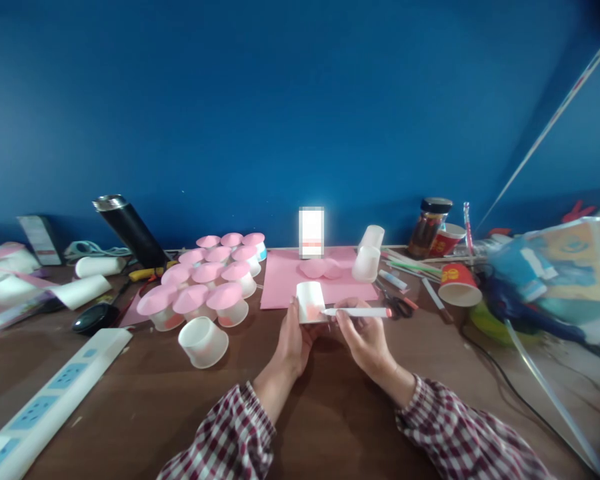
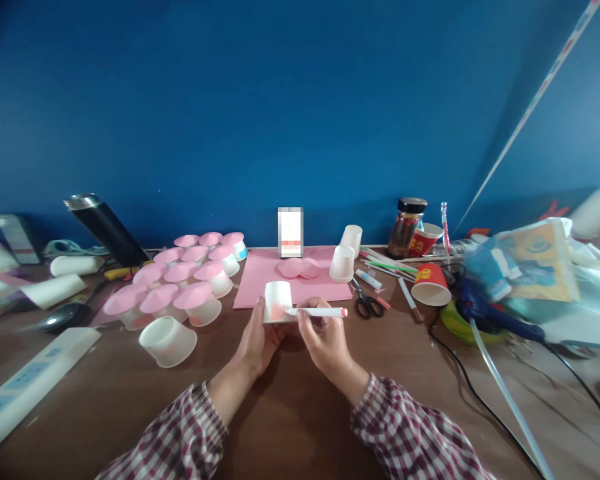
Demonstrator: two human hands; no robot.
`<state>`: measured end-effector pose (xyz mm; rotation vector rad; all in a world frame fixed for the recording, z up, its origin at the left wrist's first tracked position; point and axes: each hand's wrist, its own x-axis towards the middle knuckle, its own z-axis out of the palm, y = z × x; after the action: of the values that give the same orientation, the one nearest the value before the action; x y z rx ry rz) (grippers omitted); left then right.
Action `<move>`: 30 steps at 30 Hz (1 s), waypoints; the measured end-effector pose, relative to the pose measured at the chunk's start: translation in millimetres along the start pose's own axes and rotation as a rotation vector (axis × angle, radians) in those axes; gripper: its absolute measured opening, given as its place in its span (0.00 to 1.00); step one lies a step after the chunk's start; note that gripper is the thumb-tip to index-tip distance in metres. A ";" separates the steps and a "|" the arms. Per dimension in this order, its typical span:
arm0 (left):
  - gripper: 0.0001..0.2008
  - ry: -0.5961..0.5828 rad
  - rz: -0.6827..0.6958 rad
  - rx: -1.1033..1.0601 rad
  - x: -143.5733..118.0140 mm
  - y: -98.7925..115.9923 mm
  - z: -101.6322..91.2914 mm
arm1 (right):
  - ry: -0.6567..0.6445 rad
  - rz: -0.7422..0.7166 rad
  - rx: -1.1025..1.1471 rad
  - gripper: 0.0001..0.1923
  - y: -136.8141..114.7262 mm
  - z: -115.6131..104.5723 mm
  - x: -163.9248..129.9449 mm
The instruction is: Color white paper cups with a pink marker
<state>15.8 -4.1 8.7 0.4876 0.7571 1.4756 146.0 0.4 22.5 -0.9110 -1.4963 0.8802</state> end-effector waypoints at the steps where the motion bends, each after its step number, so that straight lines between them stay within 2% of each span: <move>1: 0.23 0.001 -0.004 0.000 0.1 0.0 -0.1 | -0.007 0.003 0.007 0.06 -0.1 0.1 0.1; 11: 0.22 0.032 -0.018 -0.031 -0.5 2.4 3.7 | -0.034 0.003 0.027 0.04 -0.4 0.3 -0.3; 21: 0.21 -0.005 0.010 -0.020 0.5 -0.8 -0.8 | -0.107 0.021 0.043 0.05 -0.1 1.4 -3.3; 30: 0.20 0.036 -0.026 -0.042 -1.3 3.8 4.9 | -0.045 -0.018 -0.025 0.05 -1.0 -1.5 0.7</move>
<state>16.7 -4.4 14.9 0.4187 0.7573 1.4763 147.4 0.7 23.8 -0.8999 -1.5553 0.8754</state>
